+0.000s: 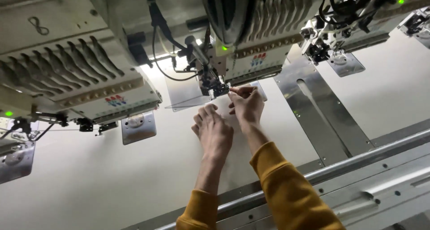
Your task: Threading thread through the guides and needles of an industrial multi-head embroidery machine
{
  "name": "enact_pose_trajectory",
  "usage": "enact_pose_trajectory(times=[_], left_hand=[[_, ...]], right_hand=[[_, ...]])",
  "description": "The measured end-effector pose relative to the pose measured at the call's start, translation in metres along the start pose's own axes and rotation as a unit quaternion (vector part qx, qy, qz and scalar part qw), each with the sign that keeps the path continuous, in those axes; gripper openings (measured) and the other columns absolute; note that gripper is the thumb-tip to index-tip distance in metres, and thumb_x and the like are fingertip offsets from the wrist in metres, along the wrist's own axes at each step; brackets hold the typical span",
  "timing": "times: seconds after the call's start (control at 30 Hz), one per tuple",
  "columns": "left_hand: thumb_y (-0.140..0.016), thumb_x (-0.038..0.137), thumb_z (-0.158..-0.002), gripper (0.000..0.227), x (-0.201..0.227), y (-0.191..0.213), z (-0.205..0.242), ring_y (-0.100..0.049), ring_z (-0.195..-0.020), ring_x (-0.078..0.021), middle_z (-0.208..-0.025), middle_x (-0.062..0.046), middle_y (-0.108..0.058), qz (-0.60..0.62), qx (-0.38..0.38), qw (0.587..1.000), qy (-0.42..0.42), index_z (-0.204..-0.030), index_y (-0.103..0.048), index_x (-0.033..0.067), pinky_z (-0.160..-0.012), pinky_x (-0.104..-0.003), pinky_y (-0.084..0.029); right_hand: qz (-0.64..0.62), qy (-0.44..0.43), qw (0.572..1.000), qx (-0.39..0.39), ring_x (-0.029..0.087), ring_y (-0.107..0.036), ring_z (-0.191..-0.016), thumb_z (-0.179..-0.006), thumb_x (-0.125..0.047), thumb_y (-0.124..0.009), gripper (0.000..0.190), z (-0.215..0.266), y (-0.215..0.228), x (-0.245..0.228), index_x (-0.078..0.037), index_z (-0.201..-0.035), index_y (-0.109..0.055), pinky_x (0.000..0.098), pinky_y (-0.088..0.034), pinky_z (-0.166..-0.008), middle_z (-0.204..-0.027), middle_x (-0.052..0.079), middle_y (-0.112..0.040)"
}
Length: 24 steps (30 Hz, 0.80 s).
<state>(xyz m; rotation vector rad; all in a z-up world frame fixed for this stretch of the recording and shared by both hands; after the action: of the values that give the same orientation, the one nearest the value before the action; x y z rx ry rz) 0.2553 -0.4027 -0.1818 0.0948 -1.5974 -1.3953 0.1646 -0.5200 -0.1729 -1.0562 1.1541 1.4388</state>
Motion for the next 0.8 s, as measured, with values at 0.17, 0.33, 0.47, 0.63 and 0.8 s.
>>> enact_pose_trajectory(times=[0.17, 0.33, 0.47, 0.63, 0.8], left_hand=[[-0.043, 0.022, -0.097, 0.031, 0.001, 0.002, 0.004, -0.041, -0.120, -0.0355, -0.117, -0.007, -0.041, 0.020, 0.007, 1.000, 0.005, -0.127, -0.036, 0.0191, -0.102, -0.051, -0.031], [-0.046, 0.024, -0.097, 0.039, 0.005, 0.003, 0.005, -0.043, -0.124, -0.0373, -0.122, -0.012, -0.046, 0.081, 0.032, 0.996, 0.012, -0.135, -0.040, 0.0163, -0.108, -0.055, -0.027], [-0.048, 0.031, -0.101, 0.032, 0.009, -0.005, -0.010, -0.053, -0.120, -0.0355, -0.116, -0.010, -0.057, 0.127, 0.041, 0.991, 0.002, -0.128, -0.055, 0.0163, -0.105, -0.053, -0.031], [-0.047, 0.028, -0.102, 0.028, 0.012, -0.003, -0.004, -0.062, -0.112, -0.0369, -0.108, -0.013, -0.065, 0.149, 0.097, 0.984, 0.003, -0.120, -0.064, 0.0141, -0.101, -0.052, -0.036], [-0.047, 0.036, -0.102, 0.028, 0.011, 0.001, -0.001, -0.063, -0.107, -0.0343, -0.106, -0.009, -0.066, 0.156, 0.121, 0.980, -0.009, -0.115, -0.064, 0.0184, -0.101, -0.049, -0.038]], right_hand=[[0.093, 0.059, 0.994, 0.009, 0.019, -0.070, -0.063, -0.081, -0.013, -0.077, 0.016, -0.014, 0.013, 0.010, -0.011, -0.083, -0.062, 0.0306, -0.054, -0.049, -0.087, 0.002, -0.080], [0.156, 0.126, 0.977, -0.067, 0.027, -0.077, -0.088, -0.086, -0.009, -0.068, 0.017, 0.001, 0.034, -0.002, -0.009, -0.089, -0.052, 0.0425, -0.055, -0.078, -0.094, 0.006, -0.080], [0.190, 0.147, 0.964, -0.112, 0.024, -0.068, -0.071, -0.089, -0.009, -0.069, 0.022, 0.001, 0.042, 0.000, -0.010, -0.095, -0.049, 0.0387, -0.048, -0.068, -0.095, 0.006, -0.080], [0.118, 0.100, 0.983, -0.103, 0.012, -0.065, -0.051, -0.085, -0.008, -0.071, 0.022, 0.000, 0.040, -0.007, -0.009, -0.093, -0.051, 0.0273, -0.050, -0.049, -0.093, 0.008, -0.080], [0.084, 0.104, 0.989, -0.059, 0.015, -0.068, -0.044, -0.081, -0.013, -0.081, 0.028, -0.036, 0.015, 0.016, -0.003, -0.081, -0.055, 0.0226, -0.051, -0.031, -0.094, 0.019, -0.078]])
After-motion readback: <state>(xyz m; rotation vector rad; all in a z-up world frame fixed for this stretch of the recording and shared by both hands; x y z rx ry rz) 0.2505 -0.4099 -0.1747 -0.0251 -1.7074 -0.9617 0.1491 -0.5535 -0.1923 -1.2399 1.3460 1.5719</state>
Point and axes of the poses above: each hand's wrist, its own z-axis away from the middle knuckle, its own y-axis out of the back of the hand, x = y × z, the point moved 9 cm from there along -z, towards the middle knuckle
